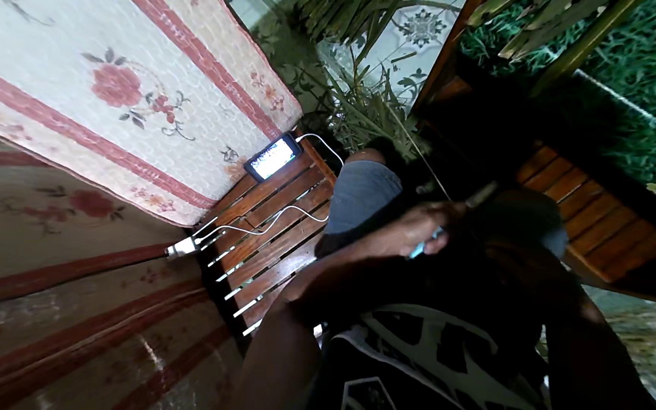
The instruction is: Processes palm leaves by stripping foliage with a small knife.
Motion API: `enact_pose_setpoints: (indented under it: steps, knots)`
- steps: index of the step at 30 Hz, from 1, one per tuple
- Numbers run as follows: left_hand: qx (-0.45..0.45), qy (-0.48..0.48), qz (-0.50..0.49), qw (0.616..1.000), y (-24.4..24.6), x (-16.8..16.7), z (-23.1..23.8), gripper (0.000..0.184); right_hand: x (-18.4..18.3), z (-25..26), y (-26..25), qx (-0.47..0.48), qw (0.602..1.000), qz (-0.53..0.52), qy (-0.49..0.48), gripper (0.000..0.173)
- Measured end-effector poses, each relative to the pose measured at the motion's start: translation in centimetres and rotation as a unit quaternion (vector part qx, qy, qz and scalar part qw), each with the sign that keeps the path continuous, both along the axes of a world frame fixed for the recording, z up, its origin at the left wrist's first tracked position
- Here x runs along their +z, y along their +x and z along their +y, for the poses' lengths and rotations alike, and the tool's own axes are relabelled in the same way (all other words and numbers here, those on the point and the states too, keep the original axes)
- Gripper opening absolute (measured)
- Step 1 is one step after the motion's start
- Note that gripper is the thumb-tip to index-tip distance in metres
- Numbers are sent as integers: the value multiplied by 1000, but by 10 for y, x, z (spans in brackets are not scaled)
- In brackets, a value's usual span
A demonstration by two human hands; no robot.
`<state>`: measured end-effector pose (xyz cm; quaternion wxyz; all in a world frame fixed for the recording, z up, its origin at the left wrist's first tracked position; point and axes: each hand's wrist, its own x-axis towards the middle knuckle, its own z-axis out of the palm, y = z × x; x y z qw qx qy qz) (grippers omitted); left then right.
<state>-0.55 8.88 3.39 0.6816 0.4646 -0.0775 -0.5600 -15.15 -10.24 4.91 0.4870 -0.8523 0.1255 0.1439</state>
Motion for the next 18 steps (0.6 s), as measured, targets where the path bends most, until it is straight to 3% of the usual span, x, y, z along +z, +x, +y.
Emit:
enact_pose_setpoints:
  steps: [2, 5, 8, 12, 14, 18]
  knots:
    - [-19, 3, -19, 1000, 0, 8, 1, 24, -5, -6, 1, 11, 1000, -6, 4, 29]
    - [87, -30, 3, 996, 31, 7, 16, 29, -30, -26, -14, 2, 999, -19, 29, 27]
    - [118, -63, 24, 991, 45, -1, 20, 32, -33, -27, -19, -20, 999, -10, 26, 26]
    - [-41, -9, -19, 999, -1, -1, 0, 24, -14, -12, -4, -10, 999, -31, 14, 27]
    - [-69, -2, -38, 997, -5, 6, -2, 26, -12, -13, -1, 1, 999, -52, 11, 26]
    - [78, -26, -1, 997, 35, 5, 12, 28, -22, -25, -12, -36, 999, -8, 22, 23]
